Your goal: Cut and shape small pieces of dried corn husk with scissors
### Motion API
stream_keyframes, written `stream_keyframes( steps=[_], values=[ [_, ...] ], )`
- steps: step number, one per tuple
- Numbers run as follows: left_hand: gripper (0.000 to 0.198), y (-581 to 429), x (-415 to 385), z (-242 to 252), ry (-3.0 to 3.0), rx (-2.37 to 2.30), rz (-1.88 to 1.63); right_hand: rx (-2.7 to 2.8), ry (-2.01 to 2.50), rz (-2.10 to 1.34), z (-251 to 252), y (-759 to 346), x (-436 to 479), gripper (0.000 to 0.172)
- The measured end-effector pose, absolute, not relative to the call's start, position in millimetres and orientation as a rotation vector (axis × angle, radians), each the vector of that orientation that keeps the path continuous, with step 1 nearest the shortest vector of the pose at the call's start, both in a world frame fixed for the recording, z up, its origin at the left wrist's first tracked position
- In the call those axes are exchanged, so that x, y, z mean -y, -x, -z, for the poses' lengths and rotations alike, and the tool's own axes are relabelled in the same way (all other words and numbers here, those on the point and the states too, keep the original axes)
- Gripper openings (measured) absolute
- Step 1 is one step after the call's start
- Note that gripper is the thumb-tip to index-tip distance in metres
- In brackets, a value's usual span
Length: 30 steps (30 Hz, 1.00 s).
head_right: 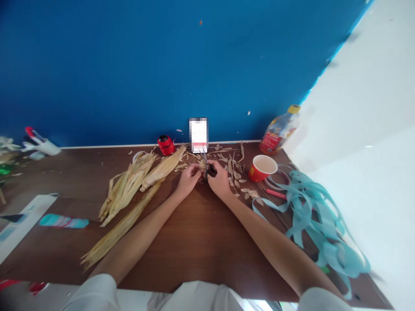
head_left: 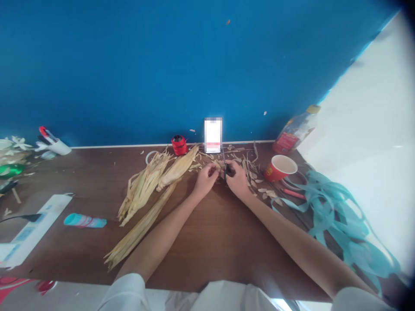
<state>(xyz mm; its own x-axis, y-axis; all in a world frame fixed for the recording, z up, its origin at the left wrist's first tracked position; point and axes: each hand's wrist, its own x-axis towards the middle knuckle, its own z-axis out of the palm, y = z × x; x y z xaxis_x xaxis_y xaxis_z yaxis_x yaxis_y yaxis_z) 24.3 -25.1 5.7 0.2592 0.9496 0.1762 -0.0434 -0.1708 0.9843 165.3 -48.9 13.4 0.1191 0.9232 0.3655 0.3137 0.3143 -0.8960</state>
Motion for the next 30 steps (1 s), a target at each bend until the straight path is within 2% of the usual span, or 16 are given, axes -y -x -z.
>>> stream_keyframes(
  steps=[6,14,23,30],
  values=[
    [0.020,-22,24,-10,-1.398,-0.958,-1.221,1.390,1.189,-0.716,-11,-164,47,0.035],
    [0.027,-16,18,-12,-0.977,-0.875,-1.384,1.481,1.211,-0.856,-10,-162,46,0.029],
    [0.031,-13,13,-8,-0.826,-0.831,-1.423,1.721,1.384,-0.615,-10,-162,47,0.033],
    [0.031,-12,11,-5,-0.826,-0.826,-1.430,1.768,1.422,-0.561,-12,-161,49,0.033]
  ],
)
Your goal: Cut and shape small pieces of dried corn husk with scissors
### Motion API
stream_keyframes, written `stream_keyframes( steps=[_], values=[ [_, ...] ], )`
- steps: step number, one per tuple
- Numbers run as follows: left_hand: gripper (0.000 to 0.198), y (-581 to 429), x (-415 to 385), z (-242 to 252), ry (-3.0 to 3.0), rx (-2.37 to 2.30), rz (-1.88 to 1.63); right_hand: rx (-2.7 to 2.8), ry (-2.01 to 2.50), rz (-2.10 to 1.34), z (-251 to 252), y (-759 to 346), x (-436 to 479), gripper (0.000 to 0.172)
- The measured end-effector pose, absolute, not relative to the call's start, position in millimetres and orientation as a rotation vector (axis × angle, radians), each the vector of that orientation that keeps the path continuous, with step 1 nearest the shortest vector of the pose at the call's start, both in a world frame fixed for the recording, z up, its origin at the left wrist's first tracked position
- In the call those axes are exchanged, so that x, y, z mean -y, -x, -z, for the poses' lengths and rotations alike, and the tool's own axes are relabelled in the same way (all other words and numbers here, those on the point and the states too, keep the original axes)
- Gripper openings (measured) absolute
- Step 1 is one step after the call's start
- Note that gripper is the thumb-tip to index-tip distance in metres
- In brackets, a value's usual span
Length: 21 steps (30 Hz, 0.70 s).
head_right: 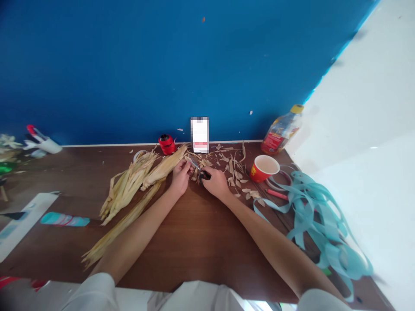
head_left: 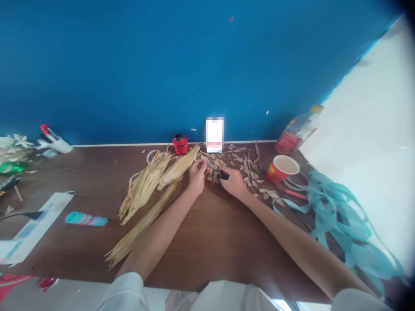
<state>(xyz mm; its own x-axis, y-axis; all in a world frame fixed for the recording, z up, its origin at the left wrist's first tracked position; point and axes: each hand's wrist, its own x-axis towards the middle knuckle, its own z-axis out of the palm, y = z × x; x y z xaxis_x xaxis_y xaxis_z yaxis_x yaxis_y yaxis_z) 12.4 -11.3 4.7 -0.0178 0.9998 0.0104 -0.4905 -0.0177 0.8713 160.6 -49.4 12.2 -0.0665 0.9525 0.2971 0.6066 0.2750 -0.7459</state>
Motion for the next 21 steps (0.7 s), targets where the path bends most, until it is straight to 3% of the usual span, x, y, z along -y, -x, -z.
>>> stream_keyframes(
  steps=[21],
  values=[
    [0.030,-12.8,13.2,-6.7,-0.839,-0.844,-1.419,1.804,1.482,-0.476,-11.7,-161.4,49.4,0.038]
  ],
)
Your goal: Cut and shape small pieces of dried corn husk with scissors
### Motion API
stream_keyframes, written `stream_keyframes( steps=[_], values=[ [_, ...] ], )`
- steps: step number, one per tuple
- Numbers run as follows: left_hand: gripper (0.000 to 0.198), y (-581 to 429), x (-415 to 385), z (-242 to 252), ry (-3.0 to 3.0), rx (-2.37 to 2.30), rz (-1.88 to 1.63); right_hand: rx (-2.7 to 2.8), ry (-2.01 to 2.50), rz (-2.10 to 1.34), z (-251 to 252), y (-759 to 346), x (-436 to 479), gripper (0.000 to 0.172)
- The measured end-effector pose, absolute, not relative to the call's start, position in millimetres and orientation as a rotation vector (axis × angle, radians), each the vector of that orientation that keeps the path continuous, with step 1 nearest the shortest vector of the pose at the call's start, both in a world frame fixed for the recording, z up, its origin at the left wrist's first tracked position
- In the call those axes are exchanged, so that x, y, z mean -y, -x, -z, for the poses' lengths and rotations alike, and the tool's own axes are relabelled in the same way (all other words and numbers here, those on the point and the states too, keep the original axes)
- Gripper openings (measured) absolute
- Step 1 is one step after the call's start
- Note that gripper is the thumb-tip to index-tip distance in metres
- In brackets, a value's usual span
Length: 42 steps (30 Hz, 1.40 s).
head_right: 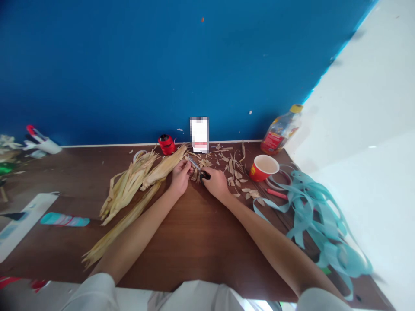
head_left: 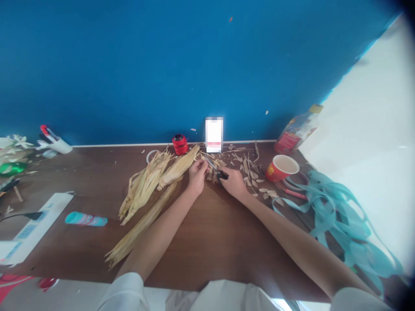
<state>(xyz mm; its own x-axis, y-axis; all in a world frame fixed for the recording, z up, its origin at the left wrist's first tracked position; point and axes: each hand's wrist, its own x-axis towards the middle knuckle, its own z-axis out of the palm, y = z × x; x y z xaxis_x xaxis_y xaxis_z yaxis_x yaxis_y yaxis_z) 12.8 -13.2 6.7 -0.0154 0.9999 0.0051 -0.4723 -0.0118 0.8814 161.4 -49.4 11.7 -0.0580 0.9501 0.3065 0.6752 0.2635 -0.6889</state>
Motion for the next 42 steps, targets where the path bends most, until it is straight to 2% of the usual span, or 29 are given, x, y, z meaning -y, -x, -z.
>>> stream_keyframes(
  steps=[21,25,35,42],
  values=[
    [0.032,-11.9,13.4,-6.1,-0.918,-0.887,-1.440,1.831,1.543,-0.410,-9.1,-162.8,50.5,0.040],
    [0.033,-12.3,13.5,-6.3,-0.908,-0.874,-1.457,1.801,1.551,-0.427,-8.6,-162.9,50.5,0.036],
    [0.037,-16.0,15.2,-10.0,-0.944,-0.904,-1.465,1.489,1.359,-0.639,-12.8,-164.7,49.3,0.032],
    [0.036,-18.7,17.4,-5.3,-1.108,-0.943,-1.385,1.411,1.232,-0.658,-11.8,-162.4,52.1,0.034]
  ],
)
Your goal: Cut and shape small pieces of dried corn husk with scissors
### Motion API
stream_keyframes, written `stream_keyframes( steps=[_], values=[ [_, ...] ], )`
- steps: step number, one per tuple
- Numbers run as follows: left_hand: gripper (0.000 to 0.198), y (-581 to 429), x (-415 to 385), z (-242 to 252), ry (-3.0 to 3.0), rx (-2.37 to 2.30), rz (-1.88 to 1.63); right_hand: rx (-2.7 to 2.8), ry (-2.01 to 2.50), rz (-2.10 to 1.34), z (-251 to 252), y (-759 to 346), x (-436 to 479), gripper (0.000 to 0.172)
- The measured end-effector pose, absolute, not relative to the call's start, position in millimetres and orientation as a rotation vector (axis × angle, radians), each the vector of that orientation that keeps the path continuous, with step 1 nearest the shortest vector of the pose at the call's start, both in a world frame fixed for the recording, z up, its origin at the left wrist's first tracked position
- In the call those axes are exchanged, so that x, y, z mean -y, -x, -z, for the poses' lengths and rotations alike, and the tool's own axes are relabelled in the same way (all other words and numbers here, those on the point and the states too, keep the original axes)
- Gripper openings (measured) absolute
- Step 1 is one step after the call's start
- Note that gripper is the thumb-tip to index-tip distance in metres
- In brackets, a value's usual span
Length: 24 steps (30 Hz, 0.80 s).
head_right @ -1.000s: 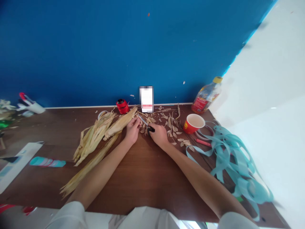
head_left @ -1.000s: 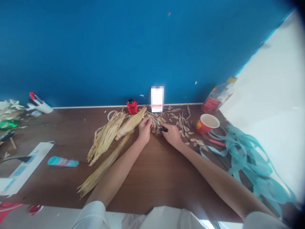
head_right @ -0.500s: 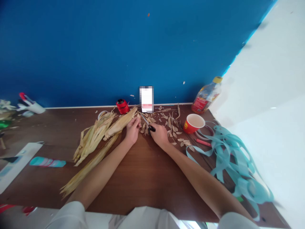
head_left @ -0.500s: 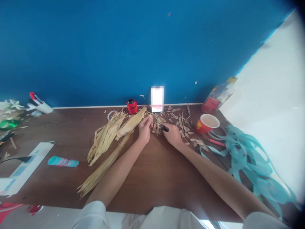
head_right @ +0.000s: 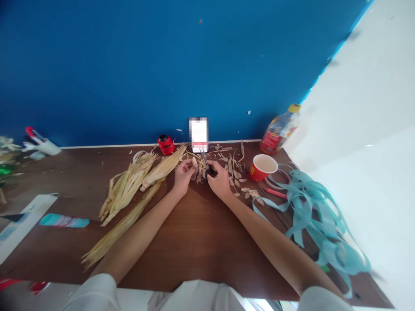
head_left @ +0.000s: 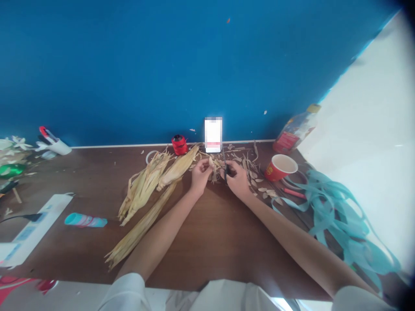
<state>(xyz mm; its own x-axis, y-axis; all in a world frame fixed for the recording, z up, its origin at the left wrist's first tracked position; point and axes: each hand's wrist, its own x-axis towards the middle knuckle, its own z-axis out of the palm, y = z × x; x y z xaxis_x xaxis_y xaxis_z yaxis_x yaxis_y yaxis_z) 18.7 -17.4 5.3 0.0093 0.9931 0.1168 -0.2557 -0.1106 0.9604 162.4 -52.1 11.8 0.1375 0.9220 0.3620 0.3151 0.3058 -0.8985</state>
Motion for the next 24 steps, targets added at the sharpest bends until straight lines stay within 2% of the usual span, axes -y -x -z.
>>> stream_keyframes(
  steps=[13,24],
  values=[
    [0.026,-19.9,22.3,-6.5,-1.307,-0.990,-1.231,1.476,1.288,-0.536,-14.9,-163.6,54.3,0.036],
    [0.022,-19.8,21.8,-6.0,-1.462,-0.983,-1.258,1.444,1.291,-0.537,-13.6,-163.4,52.5,0.037]
  ],
)
